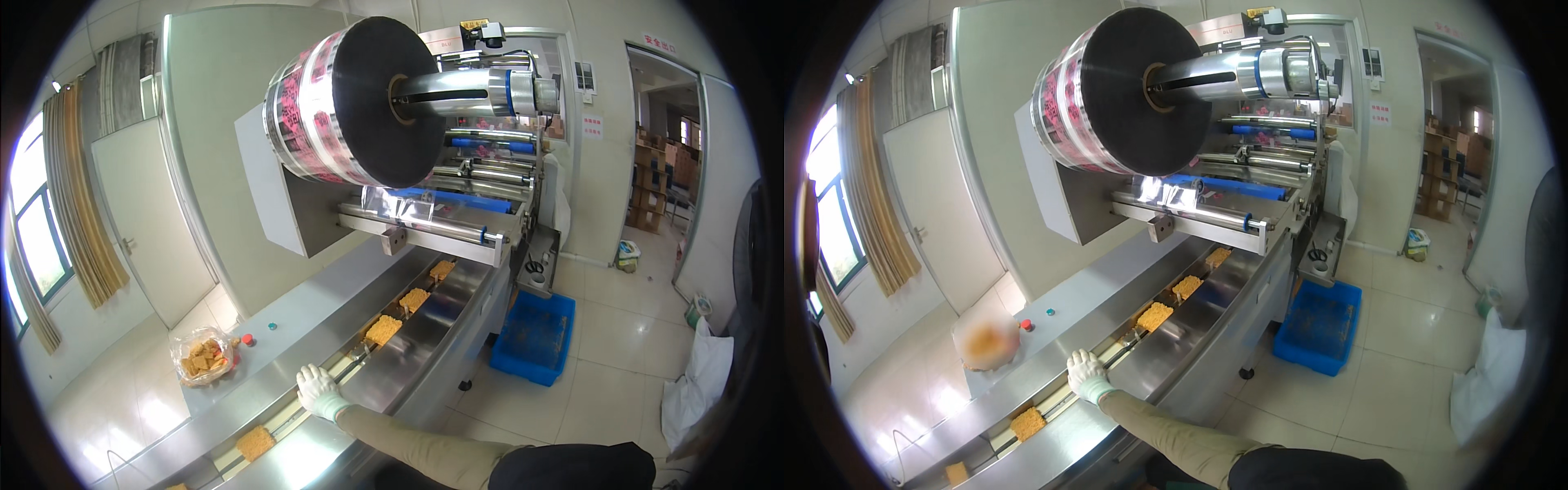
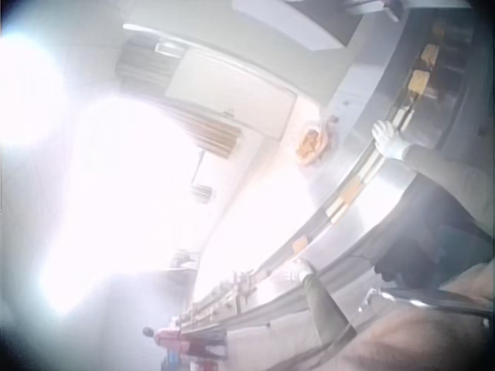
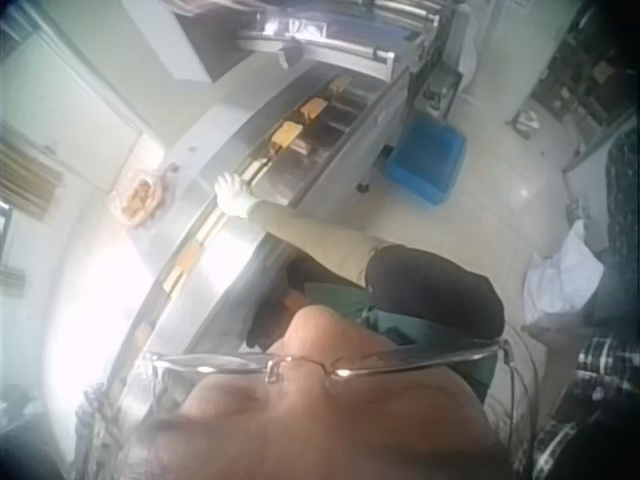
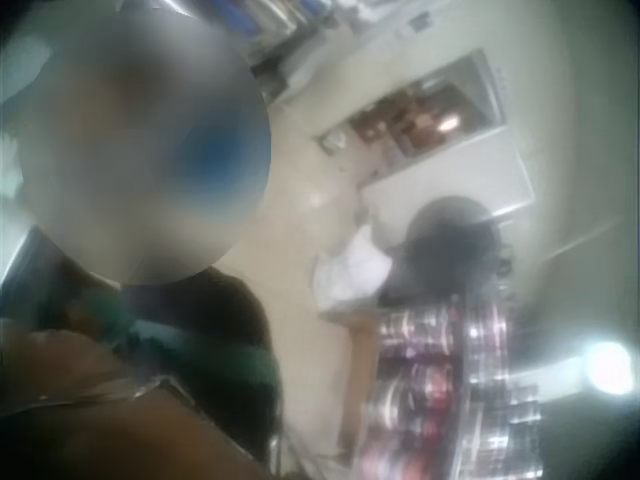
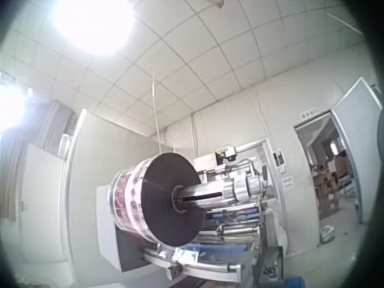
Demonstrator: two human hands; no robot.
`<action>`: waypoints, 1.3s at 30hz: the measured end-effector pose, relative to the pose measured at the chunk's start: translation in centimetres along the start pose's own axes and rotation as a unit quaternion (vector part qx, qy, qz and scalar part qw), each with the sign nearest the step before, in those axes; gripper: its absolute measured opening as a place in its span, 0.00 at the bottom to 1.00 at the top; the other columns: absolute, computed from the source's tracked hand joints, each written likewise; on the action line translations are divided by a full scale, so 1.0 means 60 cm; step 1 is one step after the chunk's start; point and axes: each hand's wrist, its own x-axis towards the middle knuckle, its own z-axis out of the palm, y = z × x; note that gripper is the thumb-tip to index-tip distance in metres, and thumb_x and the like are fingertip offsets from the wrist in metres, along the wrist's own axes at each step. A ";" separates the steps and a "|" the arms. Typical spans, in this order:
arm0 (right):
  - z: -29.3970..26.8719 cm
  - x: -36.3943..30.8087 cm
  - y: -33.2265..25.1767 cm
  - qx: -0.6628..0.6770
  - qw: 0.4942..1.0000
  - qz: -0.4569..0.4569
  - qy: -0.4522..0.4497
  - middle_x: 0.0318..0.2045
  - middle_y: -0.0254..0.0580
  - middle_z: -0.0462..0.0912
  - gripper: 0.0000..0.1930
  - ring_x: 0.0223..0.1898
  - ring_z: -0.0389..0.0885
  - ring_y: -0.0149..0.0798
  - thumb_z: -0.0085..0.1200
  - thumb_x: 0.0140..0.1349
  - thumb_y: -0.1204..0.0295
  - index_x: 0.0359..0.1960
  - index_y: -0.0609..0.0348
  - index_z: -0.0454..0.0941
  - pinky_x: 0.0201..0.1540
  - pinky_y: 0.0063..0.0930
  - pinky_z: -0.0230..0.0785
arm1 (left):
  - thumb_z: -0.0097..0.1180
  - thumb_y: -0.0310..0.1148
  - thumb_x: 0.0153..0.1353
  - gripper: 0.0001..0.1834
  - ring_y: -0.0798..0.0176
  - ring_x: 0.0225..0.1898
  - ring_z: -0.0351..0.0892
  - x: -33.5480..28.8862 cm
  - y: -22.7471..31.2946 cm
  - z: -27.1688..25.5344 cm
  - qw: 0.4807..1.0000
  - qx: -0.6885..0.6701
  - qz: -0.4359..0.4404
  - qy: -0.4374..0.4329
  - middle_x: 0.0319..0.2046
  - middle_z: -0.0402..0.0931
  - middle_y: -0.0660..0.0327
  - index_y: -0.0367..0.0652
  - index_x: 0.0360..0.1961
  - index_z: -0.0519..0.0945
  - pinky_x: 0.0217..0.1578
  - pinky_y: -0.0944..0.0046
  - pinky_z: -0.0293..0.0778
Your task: The person places rectangular snack bars onto a moving conveyor belt, spacing them evenly as they advance toward a packaging machine. The person uses gloved hands to position each bar individually along the belt.
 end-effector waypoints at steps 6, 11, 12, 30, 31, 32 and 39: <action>-0.004 0.001 0.003 -0.002 1.000 -0.006 -0.003 0.56 0.46 0.69 0.23 0.61 0.62 0.44 0.48 0.60 0.59 0.53 0.61 0.68 0.61 0.38 0.55 | 0.41 0.47 0.61 0.25 0.50 0.48 0.73 0.002 -0.003 0.004 1.000 0.002 -0.001 0.004 0.47 0.74 0.47 0.37 0.45 0.75 0.49 0.51 0.67; -0.004 0.004 0.002 -0.007 1.000 -0.006 0.003 0.53 0.43 0.71 0.21 0.59 0.64 0.42 0.47 0.60 0.60 0.50 0.60 0.71 0.60 0.37 0.56 | 0.40 0.48 0.61 0.25 0.50 0.47 0.73 0.003 -0.012 0.003 1.000 0.010 -0.003 0.005 0.47 0.74 0.48 0.36 0.46 0.75 0.48 0.51 0.67; -0.005 0.003 0.001 0.001 1.000 -0.004 -0.012 0.55 0.46 0.69 0.23 0.61 0.63 0.45 0.50 0.59 0.59 0.51 0.61 0.69 0.61 0.38 0.56 | 0.40 0.48 0.61 0.25 0.50 0.47 0.73 0.004 -0.012 0.003 1.000 0.009 -0.004 0.006 0.47 0.74 0.48 0.36 0.46 0.75 0.48 0.51 0.67; -0.008 0.002 0.001 -0.002 1.000 -0.009 -0.007 0.53 0.45 0.69 0.22 0.59 0.62 0.43 0.50 0.59 0.58 0.50 0.61 0.69 0.59 0.37 0.57 | 0.40 0.50 0.61 0.26 0.52 0.46 0.74 0.008 -0.034 0.004 1.000 0.009 -0.010 0.008 0.47 0.74 0.49 0.36 0.45 0.75 0.47 0.50 0.67; -0.003 0.003 0.004 -0.004 1.000 -0.009 -0.001 0.53 0.45 0.69 0.22 0.59 0.62 0.43 0.50 0.59 0.58 0.50 0.61 0.69 0.59 0.37 0.57 | 0.40 0.49 0.61 0.25 0.53 0.44 0.75 0.009 -0.027 -0.010 1.000 0.010 -0.016 -0.015 0.45 0.75 0.49 0.37 0.42 0.76 0.45 0.51 0.69; 0.002 0.004 0.007 -0.007 1.000 -0.009 0.005 0.53 0.44 0.69 0.22 0.59 0.63 0.43 0.50 0.59 0.58 0.50 0.61 0.69 0.59 0.37 0.56 | 0.40 0.49 0.61 0.25 0.53 0.44 0.75 0.006 -0.027 -0.012 1.000 0.008 -0.012 -0.016 0.45 0.75 0.49 0.37 0.42 0.76 0.45 0.51 0.69; -0.001 0.001 0.003 -0.016 1.000 -0.013 0.021 0.51 0.42 0.72 0.20 0.57 0.65 0.42 0.48 0.59 0.60 0.49 0.58 0.71 0.58 0.37 0.57 | 0.41 0.47 0.62 0.23 0.54 0.43 0.75 0.013 -0.040 -0.018 1.000 -0.001 -0.008 -0.017 0.43 0.75 0.50 0.38 0.41 0.76 0.44 0.52 0.69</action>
